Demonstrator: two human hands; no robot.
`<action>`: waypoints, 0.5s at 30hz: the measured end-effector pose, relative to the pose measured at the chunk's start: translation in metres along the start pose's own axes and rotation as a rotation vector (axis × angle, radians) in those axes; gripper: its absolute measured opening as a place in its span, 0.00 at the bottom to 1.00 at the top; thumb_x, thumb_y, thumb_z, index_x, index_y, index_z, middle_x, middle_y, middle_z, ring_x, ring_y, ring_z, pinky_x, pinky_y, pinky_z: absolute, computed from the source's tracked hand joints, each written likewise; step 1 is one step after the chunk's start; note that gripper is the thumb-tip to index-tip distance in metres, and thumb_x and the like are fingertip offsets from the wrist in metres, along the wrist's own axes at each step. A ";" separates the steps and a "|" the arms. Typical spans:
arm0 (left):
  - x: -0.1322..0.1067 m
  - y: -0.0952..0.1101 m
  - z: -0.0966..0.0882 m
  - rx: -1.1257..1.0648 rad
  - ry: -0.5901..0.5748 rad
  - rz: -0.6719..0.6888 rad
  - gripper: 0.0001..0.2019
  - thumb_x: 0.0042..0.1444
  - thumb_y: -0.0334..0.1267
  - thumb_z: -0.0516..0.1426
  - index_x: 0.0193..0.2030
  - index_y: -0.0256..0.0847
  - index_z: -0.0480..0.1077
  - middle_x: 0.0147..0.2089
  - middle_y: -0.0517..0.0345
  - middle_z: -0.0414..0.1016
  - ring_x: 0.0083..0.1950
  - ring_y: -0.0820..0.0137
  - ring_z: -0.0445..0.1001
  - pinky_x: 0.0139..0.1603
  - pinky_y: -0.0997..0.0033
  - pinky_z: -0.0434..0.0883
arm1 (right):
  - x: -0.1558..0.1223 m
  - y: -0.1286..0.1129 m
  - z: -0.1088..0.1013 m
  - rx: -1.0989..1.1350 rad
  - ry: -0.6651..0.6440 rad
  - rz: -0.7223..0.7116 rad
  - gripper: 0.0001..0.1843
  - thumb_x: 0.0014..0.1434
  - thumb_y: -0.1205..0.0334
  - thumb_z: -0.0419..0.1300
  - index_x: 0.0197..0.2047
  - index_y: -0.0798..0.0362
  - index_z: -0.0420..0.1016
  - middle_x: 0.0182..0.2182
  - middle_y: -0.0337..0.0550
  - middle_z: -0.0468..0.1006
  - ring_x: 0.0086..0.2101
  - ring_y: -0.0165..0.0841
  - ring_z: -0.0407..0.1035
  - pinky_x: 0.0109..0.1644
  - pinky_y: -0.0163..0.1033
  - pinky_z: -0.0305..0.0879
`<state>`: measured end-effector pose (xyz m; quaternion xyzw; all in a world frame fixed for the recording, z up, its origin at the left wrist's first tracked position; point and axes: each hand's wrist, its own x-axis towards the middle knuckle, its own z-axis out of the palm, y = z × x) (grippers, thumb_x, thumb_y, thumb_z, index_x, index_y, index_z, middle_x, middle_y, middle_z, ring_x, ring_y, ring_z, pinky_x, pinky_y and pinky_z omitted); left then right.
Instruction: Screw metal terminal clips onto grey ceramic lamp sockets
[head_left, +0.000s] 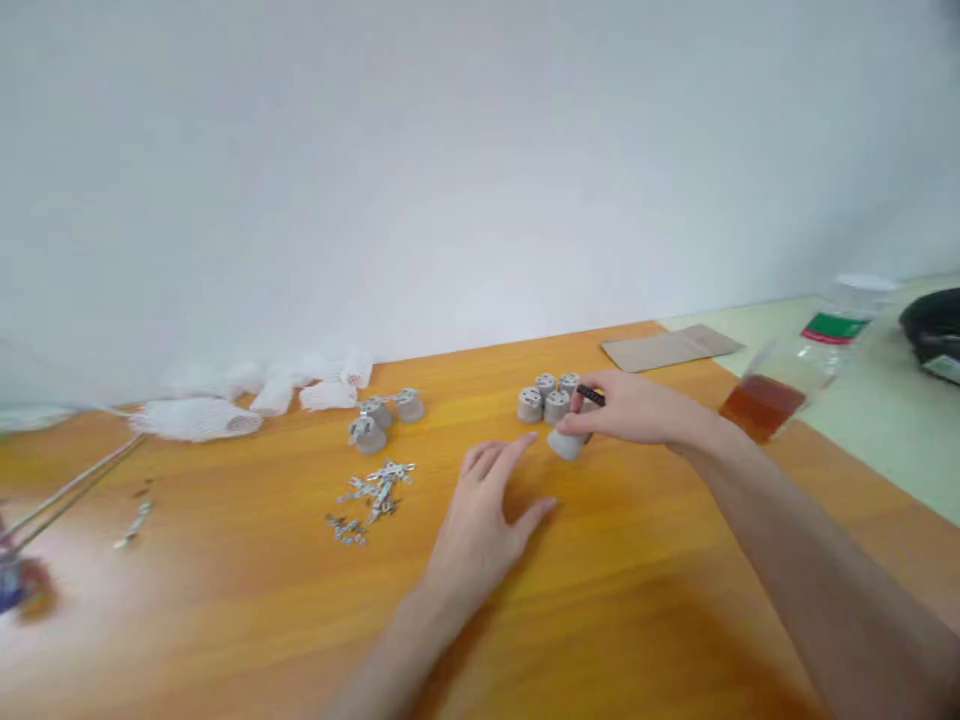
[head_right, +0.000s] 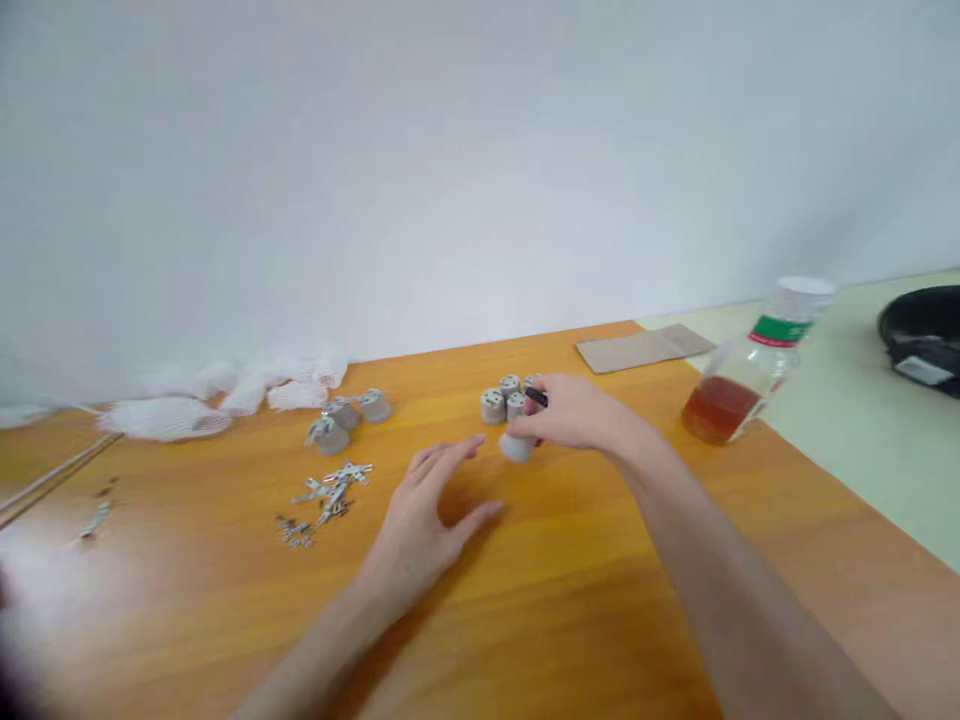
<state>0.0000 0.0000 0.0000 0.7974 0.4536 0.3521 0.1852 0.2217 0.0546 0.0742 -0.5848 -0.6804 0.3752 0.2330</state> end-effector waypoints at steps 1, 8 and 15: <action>-0.003 0.001 -0.004 -0.035 0.037 -0.014 0.31 0.55 0.41 0.68 0.64 0.49 0.65 0.57 0.53 0.77 0.58 0.61 0.74 0.60 0.55 0.72 | -0.001 -0.007 0.007 0.113 -0.056 -0.002 0.10 0.55 0.59 0.68 0.31 0.54 0.71 0.27 0.36 0.70 0.25 0.24 0.59 0.25 0.31 0.50; -0.022 -0.002 -0.038 -0.011 0.374 -0.059 0.22 0.56 0.38 0.67 0.57 0.48 0.70 0.51 0.57 0.80 0.44 0.67 0.78 0.50 0.62 0.75 | 0.001 -0.025 0.067 0.865 -0.520 0.057 0.17 0.59 0.49 0.67 0.36 0.52 0.68 0.24 0.28 0.62 0.17 0.18 0.40 0.19 0.30 0.33; -0.036 -0.005 -0.057 -0.082 0.419 -0.063 0.19 0.54 0.35 0.68 0.53 0.46 0.73 0.48 0.58 0.82 0.47 0.67 0.79 0.50 0.65 0.74 | 0.003 -0.014 0.110 1.111 -0.621 0.212 0.12 0.61 0.54 0.67 0.39 0.54 0.72 0.26 0.31 0.68 0.15 0.15 0.38 0.16 0.26 0.34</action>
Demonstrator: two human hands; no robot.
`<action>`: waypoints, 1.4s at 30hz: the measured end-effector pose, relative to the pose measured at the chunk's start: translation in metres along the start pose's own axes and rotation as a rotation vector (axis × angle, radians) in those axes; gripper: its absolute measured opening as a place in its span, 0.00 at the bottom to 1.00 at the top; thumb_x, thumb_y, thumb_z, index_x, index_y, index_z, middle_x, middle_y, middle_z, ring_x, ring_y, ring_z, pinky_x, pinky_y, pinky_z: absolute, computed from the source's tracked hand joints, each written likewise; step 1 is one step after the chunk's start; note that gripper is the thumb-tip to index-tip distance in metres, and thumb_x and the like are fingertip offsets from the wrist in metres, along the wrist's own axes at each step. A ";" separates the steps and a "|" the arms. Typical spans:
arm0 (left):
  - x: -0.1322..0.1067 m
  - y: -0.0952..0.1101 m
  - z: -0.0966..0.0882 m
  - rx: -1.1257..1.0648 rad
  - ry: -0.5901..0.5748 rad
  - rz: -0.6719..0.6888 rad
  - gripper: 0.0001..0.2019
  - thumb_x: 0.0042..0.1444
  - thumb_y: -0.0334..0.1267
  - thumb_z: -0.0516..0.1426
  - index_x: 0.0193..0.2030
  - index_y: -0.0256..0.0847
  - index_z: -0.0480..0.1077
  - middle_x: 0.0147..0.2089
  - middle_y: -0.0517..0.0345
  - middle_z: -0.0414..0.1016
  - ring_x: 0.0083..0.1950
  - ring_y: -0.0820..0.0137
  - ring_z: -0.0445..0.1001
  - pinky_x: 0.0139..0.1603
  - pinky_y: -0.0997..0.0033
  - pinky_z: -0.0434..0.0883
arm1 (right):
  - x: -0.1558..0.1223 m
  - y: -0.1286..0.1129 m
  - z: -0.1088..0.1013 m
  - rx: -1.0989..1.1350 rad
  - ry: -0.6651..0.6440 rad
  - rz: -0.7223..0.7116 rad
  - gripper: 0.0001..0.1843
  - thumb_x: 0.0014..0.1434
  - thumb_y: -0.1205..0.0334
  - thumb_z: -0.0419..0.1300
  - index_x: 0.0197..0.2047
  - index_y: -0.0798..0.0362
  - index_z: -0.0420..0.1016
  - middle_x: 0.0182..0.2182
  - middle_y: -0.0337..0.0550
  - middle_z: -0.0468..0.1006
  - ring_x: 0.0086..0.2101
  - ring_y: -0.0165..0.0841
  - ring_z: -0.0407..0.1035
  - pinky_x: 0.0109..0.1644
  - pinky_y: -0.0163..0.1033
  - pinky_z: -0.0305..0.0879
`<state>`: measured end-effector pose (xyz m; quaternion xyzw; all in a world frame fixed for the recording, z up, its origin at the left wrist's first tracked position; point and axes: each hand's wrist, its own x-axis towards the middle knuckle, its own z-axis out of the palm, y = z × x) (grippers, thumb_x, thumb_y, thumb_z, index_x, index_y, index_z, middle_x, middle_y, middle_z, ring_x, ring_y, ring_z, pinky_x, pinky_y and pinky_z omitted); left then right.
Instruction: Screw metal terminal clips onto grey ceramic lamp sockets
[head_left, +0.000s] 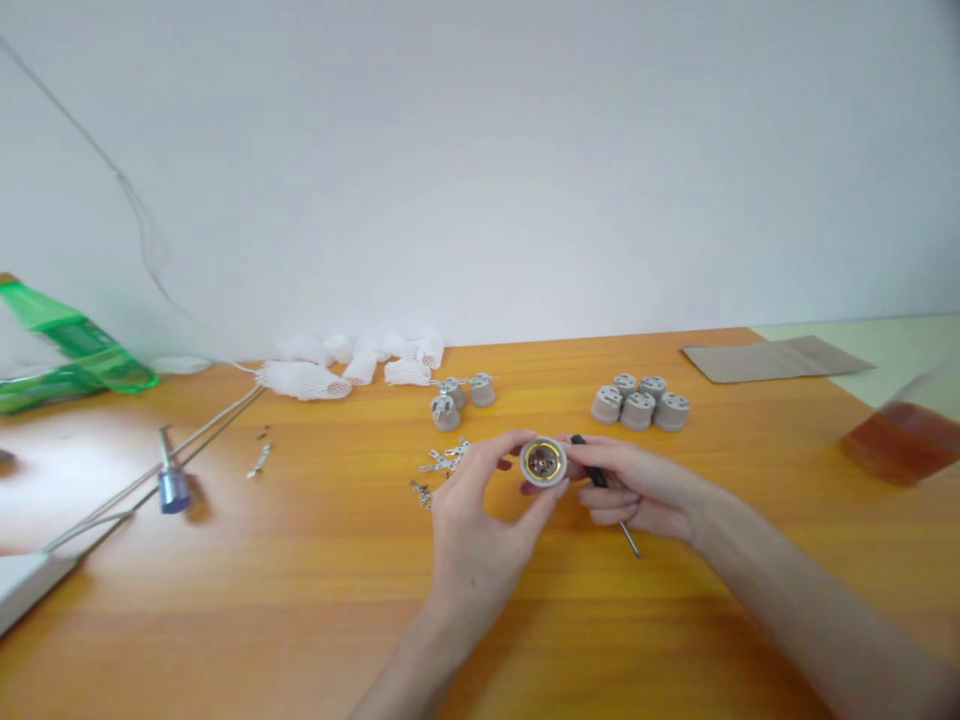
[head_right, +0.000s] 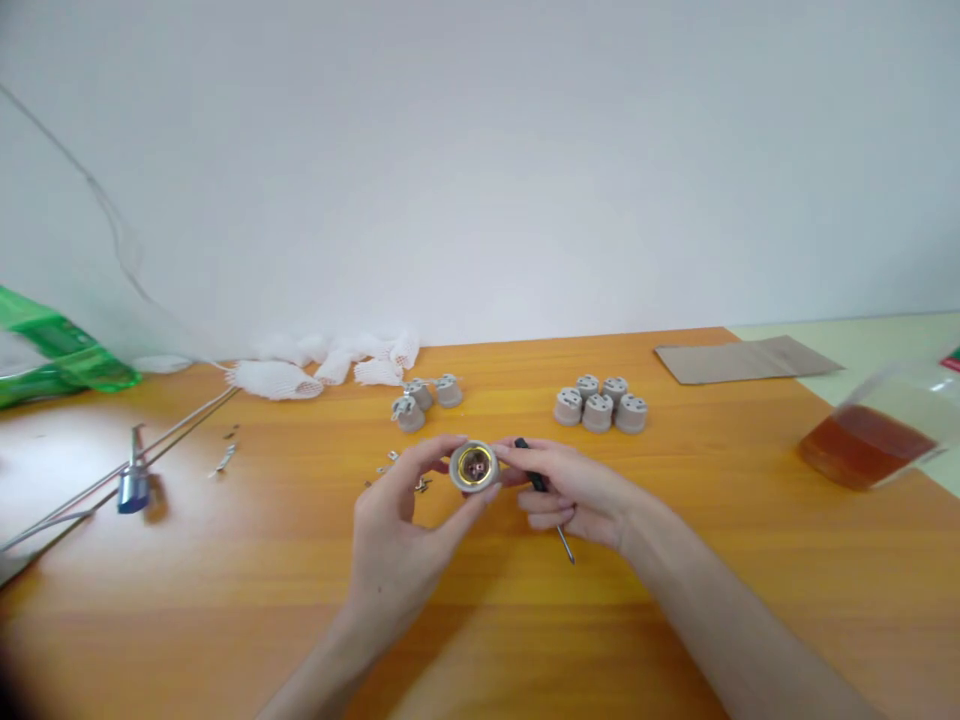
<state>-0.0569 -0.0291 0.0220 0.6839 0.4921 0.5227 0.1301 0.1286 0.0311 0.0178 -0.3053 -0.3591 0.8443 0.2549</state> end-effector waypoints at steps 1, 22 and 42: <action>0.000 -0.001 -0.002 0.009 -0.008 0.002 0.19 0.55 0.34 0.67 0.53 0.46 0.73 0.48 0.58 0.82 0.48 0.67 0.79 0.50 0.65 0.74 | 0.003 0.004 0.000 0.002 0.049 -0.008 0.12 0.61 0.55 0.67 0.38 0.54 0.73 0.26 0.32 0.69 0.15 0.15 0.39 0.16 0.26 0.34; 0.010 -0.030 -0.038 -0.901 0.053 -0.834 0.21 0.55 0.41 0.68 0.54 0.38 0.74 0.42 0.51 0.83 0.40 0.70 0.81 0.44 0.73 0.76 | 0.007 0.035 -0.004 -0.185 0.433 -0.490 0.20 0.54 0.43 0.71 0.33 0.55 0.84 0.16 0.33 0.61 0.21 0.23 0.53 0.22 0.31 0.47; 0.022 -0.069 -0.072 -0.899 0.345 -0.985 0.08 0.60 0.34 0.60 0.46 0.35 0.74 0.39 0.50 0.82 0.38 0.71 0.81 0.43 0.74 0.77 | 0.057 0.042 0.021 -0.234 0.394 -0.638 0.15 0.54 0.54 0.73 0.41 0.54 0.83 0.35 0.47 0.86 0.30 0.34 0.81 0.36 0.37 0.78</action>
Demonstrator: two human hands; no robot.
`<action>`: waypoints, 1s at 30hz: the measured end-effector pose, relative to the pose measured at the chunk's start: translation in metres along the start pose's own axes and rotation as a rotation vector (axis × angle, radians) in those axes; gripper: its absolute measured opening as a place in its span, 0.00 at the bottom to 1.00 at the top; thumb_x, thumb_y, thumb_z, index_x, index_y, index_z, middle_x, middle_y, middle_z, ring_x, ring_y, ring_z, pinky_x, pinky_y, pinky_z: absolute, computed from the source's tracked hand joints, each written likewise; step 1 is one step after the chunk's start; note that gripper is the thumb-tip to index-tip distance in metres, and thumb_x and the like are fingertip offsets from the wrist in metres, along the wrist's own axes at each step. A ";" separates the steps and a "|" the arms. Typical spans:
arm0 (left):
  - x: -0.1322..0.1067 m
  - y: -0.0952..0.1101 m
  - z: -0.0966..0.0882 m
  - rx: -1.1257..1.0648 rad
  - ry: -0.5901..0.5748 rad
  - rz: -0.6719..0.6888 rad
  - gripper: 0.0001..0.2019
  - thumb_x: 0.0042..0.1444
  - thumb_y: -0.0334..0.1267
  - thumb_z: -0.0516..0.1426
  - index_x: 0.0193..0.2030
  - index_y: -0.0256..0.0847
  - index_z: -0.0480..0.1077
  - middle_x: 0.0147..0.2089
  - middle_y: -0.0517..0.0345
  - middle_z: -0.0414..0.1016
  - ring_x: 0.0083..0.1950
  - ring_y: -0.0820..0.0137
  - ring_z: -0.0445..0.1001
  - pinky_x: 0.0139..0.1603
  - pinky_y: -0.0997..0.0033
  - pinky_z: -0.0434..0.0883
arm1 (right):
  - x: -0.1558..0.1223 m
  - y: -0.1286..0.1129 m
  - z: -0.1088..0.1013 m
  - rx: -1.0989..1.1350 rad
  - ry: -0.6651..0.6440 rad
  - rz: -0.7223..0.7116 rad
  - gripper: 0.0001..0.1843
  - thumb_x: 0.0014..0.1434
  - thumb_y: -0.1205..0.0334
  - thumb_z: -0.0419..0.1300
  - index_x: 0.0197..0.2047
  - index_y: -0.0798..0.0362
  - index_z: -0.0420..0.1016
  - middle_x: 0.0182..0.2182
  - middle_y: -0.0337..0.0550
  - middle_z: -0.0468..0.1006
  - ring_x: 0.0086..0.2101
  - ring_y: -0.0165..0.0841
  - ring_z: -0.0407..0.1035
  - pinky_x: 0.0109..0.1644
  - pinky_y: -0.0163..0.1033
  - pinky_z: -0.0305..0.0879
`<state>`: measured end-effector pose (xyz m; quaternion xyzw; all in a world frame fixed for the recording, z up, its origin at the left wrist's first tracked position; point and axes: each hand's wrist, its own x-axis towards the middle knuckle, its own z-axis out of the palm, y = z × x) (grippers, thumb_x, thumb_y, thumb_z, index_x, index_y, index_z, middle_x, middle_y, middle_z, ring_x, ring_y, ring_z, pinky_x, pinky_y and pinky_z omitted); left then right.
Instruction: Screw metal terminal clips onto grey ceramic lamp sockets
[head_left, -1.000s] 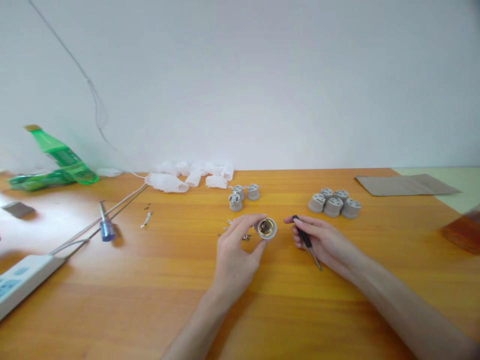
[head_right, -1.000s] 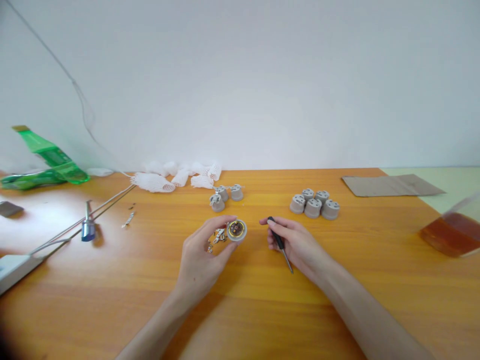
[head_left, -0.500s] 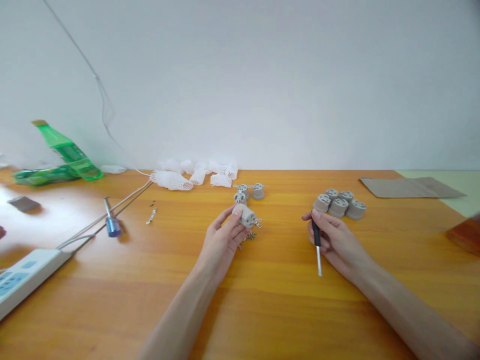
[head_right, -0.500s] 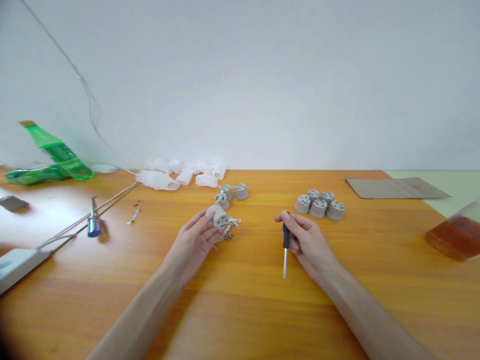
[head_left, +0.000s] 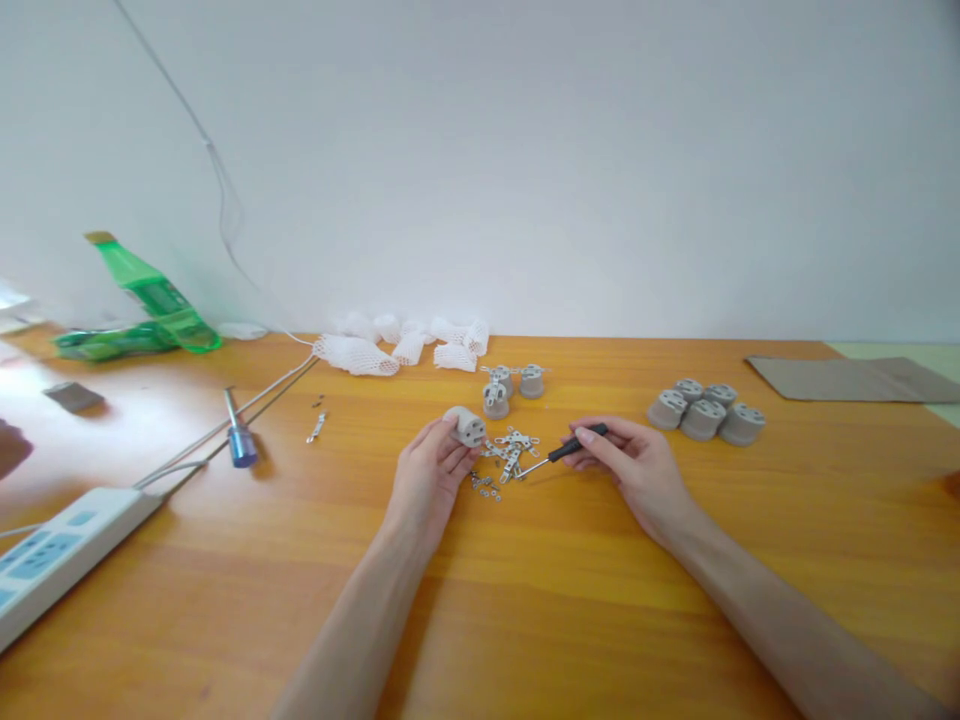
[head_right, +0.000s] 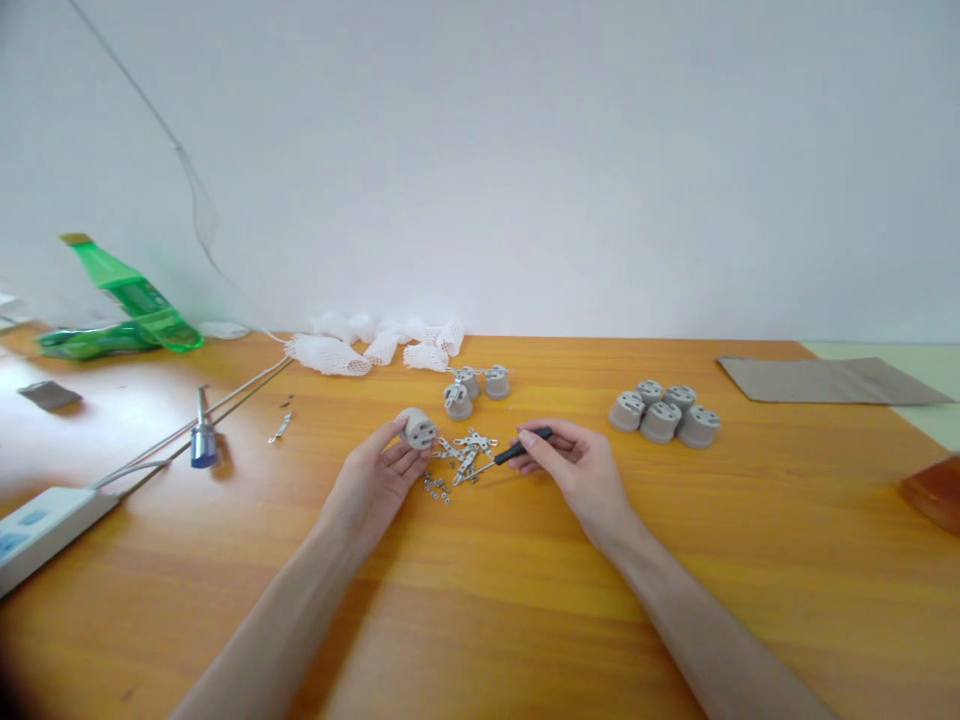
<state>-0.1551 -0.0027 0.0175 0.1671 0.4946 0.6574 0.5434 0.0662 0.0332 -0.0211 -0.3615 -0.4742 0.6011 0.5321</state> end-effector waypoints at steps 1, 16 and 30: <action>0.001 0.000 0.000 0.004 0.002 0.001 0.08 0.60 0.34 0.60 0.45 0.35 0.74 0.39 0.50 0.82 0.38 0.71 0.81 0.42 0.74 0.77 | -0.002 -0.001 0.000 -0.030 -0.032 0.002 0.15 0.55 0.53 0.73 0.42 0.53 0.83 0.35 0.47 0.87 0.31 0.35 0.81 0.37 0.38 0.78; 0.001 -0.004 -0.002 0.078 -0.006 0.080 0.15 0.52 0.38 0.66 0.45 0.36 0.74 0.38 0.53 0.81 0.36 0.72 0.79 0.38 0.75 0.74 | -0.003 -0.005 0.001 -0.092 -0.206 0.057 0.16 0.56 0.54 0.72 0.44 0.53 0.83 0.41 0.49 0.86 0.35 0.37 0.82 0.40 0.39 0.78; -0.015 -0.017 0.001 1.144 -0.356 1.029 0.27 0.58 0.30 0.62 0.64 0.49 0.68 0.59 0.52 0.78 0.53 0.64 0.78 0.57 0.61 0.73 | 0.012 -0.012 -0.020 0.317 0.049 0.081 0.10 0.54 0.60 0.72 0.41 0.50 0.84 0.40 0.42 0.86 0.34 0.28 0.80 0.39 0.29 0.75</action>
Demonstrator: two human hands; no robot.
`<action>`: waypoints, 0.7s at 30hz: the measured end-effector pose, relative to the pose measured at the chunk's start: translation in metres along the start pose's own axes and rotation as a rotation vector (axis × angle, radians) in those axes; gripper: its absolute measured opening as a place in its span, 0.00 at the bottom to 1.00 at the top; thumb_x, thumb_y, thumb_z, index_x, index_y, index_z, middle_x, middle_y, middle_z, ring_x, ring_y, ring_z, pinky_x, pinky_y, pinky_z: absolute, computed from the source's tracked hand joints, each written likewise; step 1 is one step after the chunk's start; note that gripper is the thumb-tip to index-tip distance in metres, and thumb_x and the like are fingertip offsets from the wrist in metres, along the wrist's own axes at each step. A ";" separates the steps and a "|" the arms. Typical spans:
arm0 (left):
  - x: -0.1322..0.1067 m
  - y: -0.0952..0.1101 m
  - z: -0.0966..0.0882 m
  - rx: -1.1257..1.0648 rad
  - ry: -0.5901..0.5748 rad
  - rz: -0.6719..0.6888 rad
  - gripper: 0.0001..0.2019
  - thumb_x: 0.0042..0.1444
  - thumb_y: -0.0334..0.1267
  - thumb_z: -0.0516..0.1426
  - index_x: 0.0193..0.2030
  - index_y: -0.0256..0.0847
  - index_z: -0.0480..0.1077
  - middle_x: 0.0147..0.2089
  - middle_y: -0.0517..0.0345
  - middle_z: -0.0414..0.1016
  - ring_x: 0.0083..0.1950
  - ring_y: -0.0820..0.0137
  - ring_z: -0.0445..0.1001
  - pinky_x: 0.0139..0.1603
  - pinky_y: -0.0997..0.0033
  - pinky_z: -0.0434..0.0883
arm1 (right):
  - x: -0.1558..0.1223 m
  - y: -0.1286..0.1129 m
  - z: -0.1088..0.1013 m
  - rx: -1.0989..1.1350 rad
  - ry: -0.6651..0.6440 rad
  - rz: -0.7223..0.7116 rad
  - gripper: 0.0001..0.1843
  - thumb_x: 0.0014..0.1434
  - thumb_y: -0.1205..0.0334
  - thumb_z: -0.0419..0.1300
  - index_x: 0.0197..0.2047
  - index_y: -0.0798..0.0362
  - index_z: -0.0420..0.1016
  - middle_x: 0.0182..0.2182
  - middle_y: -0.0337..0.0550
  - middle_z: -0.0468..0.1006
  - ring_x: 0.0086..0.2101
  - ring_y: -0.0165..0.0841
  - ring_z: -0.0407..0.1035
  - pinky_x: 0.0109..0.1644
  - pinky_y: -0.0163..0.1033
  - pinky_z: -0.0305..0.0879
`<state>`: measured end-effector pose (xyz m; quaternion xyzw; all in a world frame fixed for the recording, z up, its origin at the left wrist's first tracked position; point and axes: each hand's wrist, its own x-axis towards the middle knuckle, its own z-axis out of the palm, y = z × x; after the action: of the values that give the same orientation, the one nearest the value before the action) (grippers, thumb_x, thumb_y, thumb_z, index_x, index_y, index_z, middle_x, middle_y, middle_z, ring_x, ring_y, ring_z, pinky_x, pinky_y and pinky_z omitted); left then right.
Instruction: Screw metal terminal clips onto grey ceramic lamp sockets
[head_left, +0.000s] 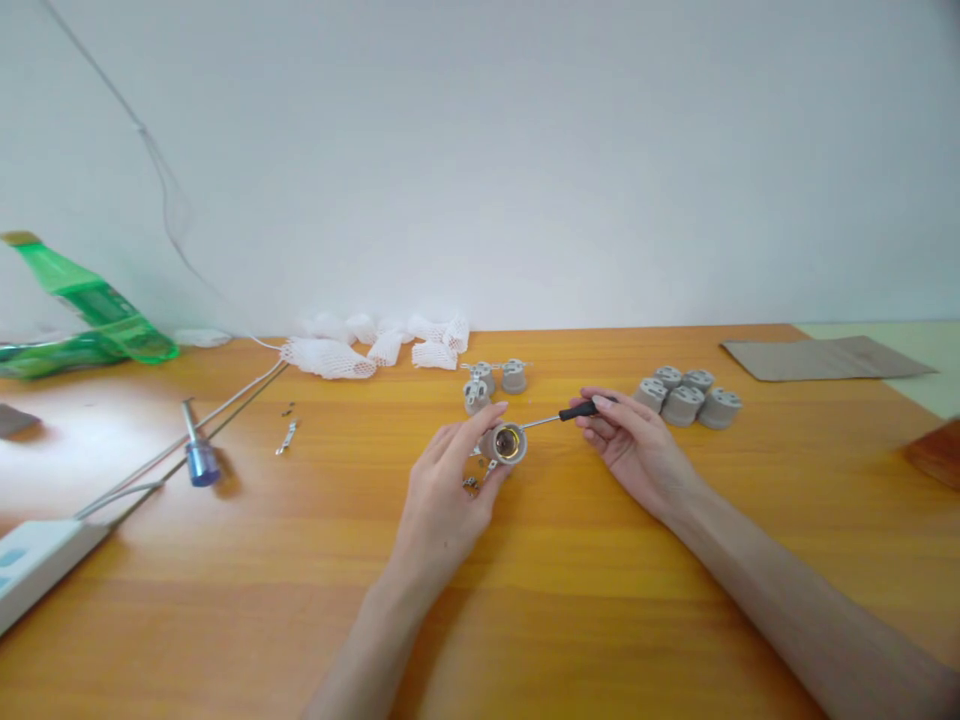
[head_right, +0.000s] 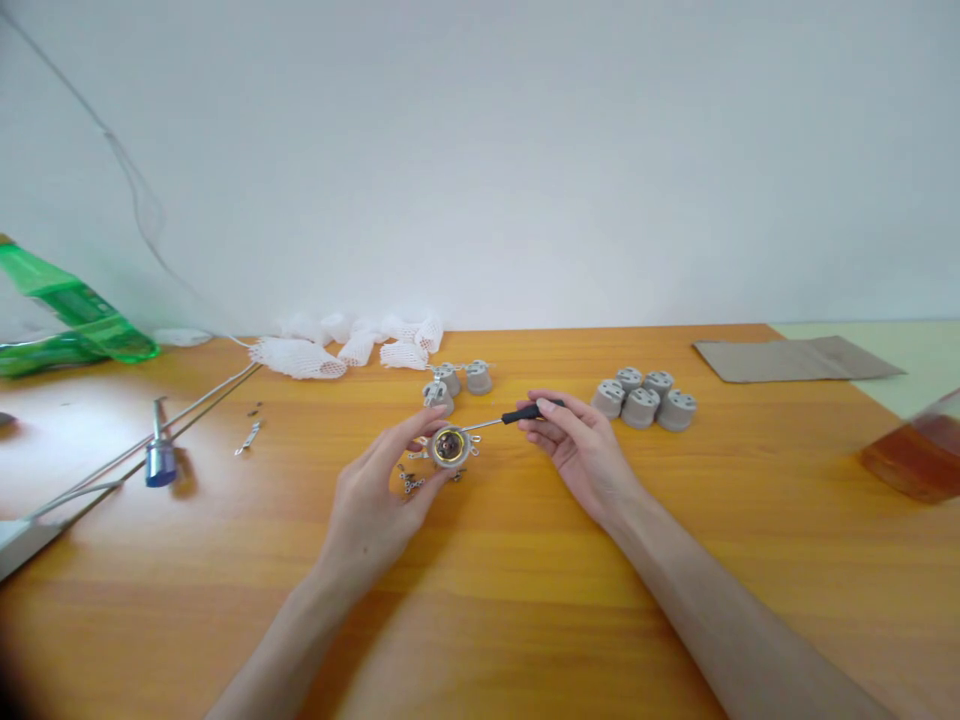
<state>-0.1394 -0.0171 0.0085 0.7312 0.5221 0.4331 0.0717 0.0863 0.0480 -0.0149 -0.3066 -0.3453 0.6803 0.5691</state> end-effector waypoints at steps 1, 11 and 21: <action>-0.001 0.000 0.001 0.011 -0.010 0.013 0.27 0.58 0.30 0.62 0.64 0.49 0.67 0.59 0.52 0.78 0.53 0.64 0.78 0.57 0.61 0.74 | 0.000 0.000 0.001 -0.006 -0.005 0.002 0.10 0.54 0.60 0.72 0.41 0.50 0.84 0.40 0.42 0.86 0.34 0.28 0.80 0.39 0.29 0.75; 0.000 0.000 0.001 0.058 0.018 -0.009 0.25 0.58 0.32 0.63 0.63 0.49 0.69 0.56 0.53 0.80 0.51 0.62 0.79 0.55 0.61 0.75 | -0.002 0.000 0.007 -0.075 0.005 -0.025 0.12 0.51 0.58 0.74 0.39 0.50 0.84 0.39 0.44 0.86 0.32 0.30 0.80 0.38 0.32 0.74; 0.000 0.003 0.001 0.110 0.071 0.040 0.22 0.59 0.28 0.61 0.60 0.46 0.71 0.56 0.51 0.78 0.55 0.62 0.78 0.59 0.63 0.73 | 0.003 0.001 -0.002 0.039 0.014 0.004 0.11 0.53 0.60 0.73 0.40 0.50 0.84 0.39 0.40 0.86 0.33 0.26 0.80 0.39 0.27 0.74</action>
<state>-0.1361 -0.0182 0.0096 0.7285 0.5326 0.4307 0.0045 0.0865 0.0510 -0.0166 -0.3007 -0.3274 0.6859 0.5761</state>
